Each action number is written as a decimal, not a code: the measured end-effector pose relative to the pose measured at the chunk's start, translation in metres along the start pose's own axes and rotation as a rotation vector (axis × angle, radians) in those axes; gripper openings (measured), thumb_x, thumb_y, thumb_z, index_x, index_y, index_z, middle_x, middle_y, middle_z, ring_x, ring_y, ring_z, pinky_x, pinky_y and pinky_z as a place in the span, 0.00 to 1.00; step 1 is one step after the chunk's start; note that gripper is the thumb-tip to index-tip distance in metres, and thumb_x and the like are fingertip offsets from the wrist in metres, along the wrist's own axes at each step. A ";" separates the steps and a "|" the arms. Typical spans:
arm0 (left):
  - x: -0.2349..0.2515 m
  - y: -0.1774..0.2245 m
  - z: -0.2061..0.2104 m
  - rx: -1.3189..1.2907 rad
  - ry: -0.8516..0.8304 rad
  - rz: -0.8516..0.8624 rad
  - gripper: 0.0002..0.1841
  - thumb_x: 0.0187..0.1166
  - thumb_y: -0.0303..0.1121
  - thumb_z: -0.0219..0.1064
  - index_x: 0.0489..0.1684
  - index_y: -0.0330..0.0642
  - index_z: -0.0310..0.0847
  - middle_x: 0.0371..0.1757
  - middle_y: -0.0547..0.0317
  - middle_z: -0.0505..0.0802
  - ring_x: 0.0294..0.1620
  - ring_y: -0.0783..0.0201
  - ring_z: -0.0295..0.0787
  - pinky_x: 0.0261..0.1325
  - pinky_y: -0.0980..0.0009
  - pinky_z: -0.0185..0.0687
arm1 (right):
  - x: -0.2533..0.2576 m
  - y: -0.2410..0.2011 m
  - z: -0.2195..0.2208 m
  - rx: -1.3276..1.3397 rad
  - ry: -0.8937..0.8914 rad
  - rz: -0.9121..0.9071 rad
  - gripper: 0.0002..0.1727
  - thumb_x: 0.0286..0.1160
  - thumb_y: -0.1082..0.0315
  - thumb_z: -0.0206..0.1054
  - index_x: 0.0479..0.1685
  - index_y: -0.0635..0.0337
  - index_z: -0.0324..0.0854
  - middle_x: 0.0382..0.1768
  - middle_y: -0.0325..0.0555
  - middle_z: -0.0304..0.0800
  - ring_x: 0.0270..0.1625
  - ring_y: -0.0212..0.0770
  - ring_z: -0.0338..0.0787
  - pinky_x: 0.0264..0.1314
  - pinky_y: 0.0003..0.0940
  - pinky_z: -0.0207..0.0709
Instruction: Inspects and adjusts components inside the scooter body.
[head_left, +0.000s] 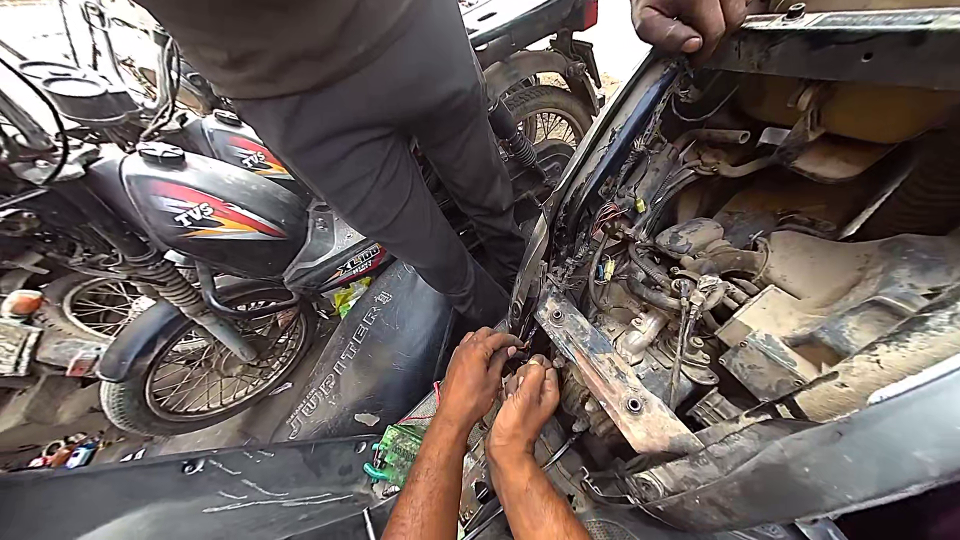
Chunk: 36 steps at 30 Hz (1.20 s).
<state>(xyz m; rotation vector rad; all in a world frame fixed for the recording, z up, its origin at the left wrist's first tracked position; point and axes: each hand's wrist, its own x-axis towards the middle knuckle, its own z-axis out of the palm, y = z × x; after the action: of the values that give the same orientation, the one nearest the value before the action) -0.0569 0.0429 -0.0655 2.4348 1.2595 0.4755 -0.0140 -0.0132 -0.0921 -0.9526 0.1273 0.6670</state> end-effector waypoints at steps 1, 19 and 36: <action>-0.001 0.001 0.000 -0.017 -0.005 -0.001 0.10 0.86 0.38 0.65 0.50 0.63 0.94 0.49 0.74 0.92 0.55 0.69 0.86 0.63 0.59 0.82 | -0.003 0.006 -0.008 -0.025 -0.005 -0.004 0.12 0.88 0.63 0.56 0.37 0.58 0.78 0.18 0.41 0.68 0.16 0.34 0.67 0.19 0.28 0.65; -0.003 0.013 -0.014 -0.028 -0.090 -0.007 0.07 0.78 0.43 0.74 0.48 0.66 0.96 0.45 0.77 0.91 0.50 0.72 0.85 0.58 0.62 0.84 | 0.019 0.014 -0.029 -0.222 -0.157 0.035 0.16 0.90 0.56 0.60 0.62 0.52 0.88 0.30 0.46 0.84 0.22 0.40 0.79 0.23 0.35 0.77; 0.021 0.026 0.005 -0.059 -0.024 -0.167 0.11 0.81 0.54 0.69 0.49 0.67 0.94 0.41 0.73 0.88 0.37 0.71 0.84 0.44 0.61 0.86 | 0.026 0.013 -0.030 -0.423 -0.204 -0.082 0.14 0.78 0.68 0.69 0.58 0.62 0.85 0.22 0.41 0.83 0.24 0.35 0.83 0.33 0.35 0.83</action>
<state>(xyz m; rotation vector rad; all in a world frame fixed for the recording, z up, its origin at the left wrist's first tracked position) -0.0254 0.0453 -0.0555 2.2570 1.4036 0.4299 0.0052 -0.0196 -0.1289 -1.2803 -0.2415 0.7255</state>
